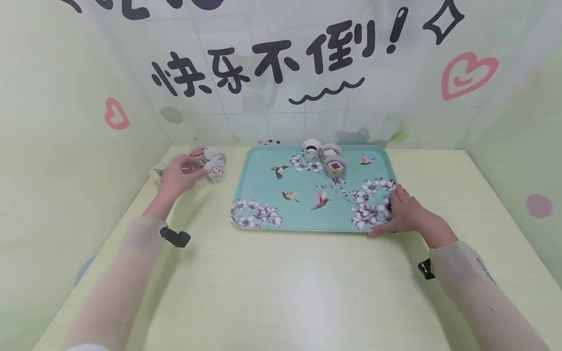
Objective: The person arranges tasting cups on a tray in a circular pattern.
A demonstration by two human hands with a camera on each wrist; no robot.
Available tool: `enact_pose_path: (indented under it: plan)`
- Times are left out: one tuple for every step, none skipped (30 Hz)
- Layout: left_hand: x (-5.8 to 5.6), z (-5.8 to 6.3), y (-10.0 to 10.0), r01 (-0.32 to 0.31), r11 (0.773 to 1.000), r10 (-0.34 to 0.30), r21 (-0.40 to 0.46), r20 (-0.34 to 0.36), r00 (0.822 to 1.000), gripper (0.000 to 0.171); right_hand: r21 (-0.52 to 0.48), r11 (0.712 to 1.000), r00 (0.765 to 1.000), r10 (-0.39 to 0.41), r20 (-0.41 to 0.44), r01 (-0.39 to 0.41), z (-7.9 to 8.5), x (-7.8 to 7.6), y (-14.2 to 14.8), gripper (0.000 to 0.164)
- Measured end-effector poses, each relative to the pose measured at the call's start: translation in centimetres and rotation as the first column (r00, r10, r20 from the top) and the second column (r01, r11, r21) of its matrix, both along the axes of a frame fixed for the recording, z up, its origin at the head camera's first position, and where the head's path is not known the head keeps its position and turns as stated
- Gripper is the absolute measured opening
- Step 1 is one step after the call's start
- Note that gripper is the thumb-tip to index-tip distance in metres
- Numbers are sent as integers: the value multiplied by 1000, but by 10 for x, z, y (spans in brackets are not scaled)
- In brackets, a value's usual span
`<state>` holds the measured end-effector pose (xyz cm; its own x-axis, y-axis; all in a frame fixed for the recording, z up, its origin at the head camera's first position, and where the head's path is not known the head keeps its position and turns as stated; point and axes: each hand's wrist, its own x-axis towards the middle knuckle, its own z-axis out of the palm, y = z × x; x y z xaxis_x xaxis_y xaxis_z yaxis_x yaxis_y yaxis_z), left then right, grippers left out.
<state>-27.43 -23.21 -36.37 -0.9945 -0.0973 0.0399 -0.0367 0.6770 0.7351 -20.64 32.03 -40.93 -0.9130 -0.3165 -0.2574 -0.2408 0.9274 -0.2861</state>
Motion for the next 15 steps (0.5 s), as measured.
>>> enact_pose_path:
  plan:
    - [1,-1,-4,-10,1000,10,3,1,1000,49,-6,1000,1000,0,1,0,0,0,0,135]
    - [2,-2,-8,-19,1000,19,10,5,1000,50,-11,1000,1000,0,3,0,0,0,-1,136]
    - [3,-3,-13,-28,999,28,19,9,1000,53,-13,1000,1000,-1,6,1,0,0,-1,136]
    - [4,-4,-16,-39,999,39,29,15,999,55,-18,1000,1000,-3,11,3,0,1,-1,137]
    - [5,-5,-19,-50,998,49,39,21,999,57,-19,1000,1000,-6,16,7,0,1,-1,137]
    - [6,-6,-22,-64,997,63,45,24,998,59,-17,1000,1000,-8,17,8,0,1,-1,138]
    - [8,-7,-25,-78,996,77,52,26,997,60,-17,1000,1000,-9,15,9,1,1,-1,138]
    - [9,-8,-28,-94,994,92,56,27,995,62,-15,1000,1000,-9,12,10,1,1,-1,138]
    - [10,-9,-30,-108,992,107,57,21,994,61,-13,1000,1000,-10,10,10,1,0,-1,137]
    - [12,-9,-32,-123,991,122,56,19,992,60,-13,1000,1000,-11,9,11,2,0,-1,137]
    - [13,-10,-34,-137,989,137,55,16,991,58,-11,1000,1000,-12,7,12,2,0,-1,137]
    - [14,-10,-37,-149,988,149,50,12,989,57,-11,1000,1000,-13,7,13,2,0,-1,137]
    - [15,-11,-39,-158,986,158,52,10,987,57,-15,1000,1000,-15,7,15,2,1,-1,137]
    - [16,-11,-41,-166,985,166,55,9,986,57,-14,1000,1000,-16,6,16,2,1,-1,137]
    - [16,-12,-43,-172,983,172,58,11,985,57,-16,1000,1000,-17,5,17,2,1,-1,137]
